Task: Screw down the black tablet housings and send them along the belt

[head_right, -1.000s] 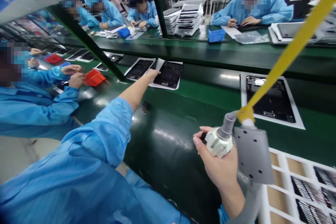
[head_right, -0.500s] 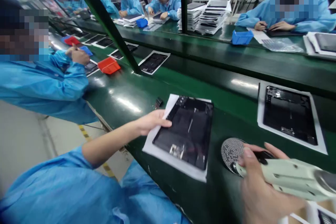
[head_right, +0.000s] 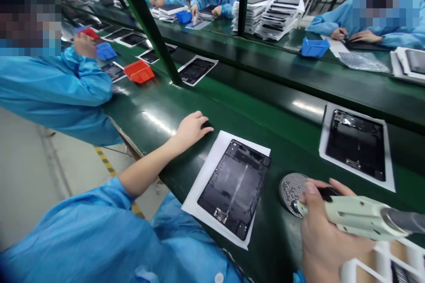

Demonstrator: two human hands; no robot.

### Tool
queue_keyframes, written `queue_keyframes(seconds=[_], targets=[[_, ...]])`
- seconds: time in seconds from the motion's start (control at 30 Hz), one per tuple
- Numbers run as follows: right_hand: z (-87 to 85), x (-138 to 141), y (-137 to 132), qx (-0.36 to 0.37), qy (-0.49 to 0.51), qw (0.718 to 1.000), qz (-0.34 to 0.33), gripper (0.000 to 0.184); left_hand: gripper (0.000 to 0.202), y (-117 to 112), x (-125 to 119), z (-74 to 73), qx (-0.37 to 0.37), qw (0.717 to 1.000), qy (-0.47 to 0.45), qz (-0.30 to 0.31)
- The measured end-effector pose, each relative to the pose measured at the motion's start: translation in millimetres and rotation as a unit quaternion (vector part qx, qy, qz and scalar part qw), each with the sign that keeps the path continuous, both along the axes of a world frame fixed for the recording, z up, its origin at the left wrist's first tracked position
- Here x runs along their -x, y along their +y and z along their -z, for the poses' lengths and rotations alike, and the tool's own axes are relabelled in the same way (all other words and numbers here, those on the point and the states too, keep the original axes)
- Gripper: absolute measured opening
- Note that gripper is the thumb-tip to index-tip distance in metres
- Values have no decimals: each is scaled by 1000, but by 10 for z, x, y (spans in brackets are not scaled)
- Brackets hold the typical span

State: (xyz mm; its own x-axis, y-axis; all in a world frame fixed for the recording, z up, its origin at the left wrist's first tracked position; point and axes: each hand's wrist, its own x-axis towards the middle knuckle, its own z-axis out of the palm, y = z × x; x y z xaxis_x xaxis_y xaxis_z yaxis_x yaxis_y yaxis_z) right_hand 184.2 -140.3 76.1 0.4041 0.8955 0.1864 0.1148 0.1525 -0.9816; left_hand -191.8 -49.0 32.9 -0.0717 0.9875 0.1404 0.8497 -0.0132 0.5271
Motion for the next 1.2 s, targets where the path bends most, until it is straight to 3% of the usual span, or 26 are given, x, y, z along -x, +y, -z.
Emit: queue_keyframes(seconds=[0.1,0.23,0.4,0.5,0.73,0.9,1.03,1.13,1.2], targets=[[19,-16,26,-20,-10,999,33,65,11,89,48,201,6,998,47,32],[112,-2,22,-61,9,991,119,46,18,15,168,416,-65,992,106,37],[130,30,24,-89,48,989,106,43,25,64,325,519,-164,977,128,43],[134,22,23,-90,52,990,100,40,11,101,360,586,-168,977,121,59],[180,-5,31,-91,63,989,98,42,14,16,403,685,-194,978,43,57],[179,-9,17,-86,43,991,95,41,13,-104,368,562,-205,978,2,23],[213,-24,3,-67,30,992,98,41,17,-279,257,291,-194,979,-57,-11],[218,-22,-3,-59,17,993,100,38,20,-312,25,15,-110,978,-175,-17],[210,-11,2,-65,19,993,92,37,24,-232,-253,-137,-11,965,-260,27]])
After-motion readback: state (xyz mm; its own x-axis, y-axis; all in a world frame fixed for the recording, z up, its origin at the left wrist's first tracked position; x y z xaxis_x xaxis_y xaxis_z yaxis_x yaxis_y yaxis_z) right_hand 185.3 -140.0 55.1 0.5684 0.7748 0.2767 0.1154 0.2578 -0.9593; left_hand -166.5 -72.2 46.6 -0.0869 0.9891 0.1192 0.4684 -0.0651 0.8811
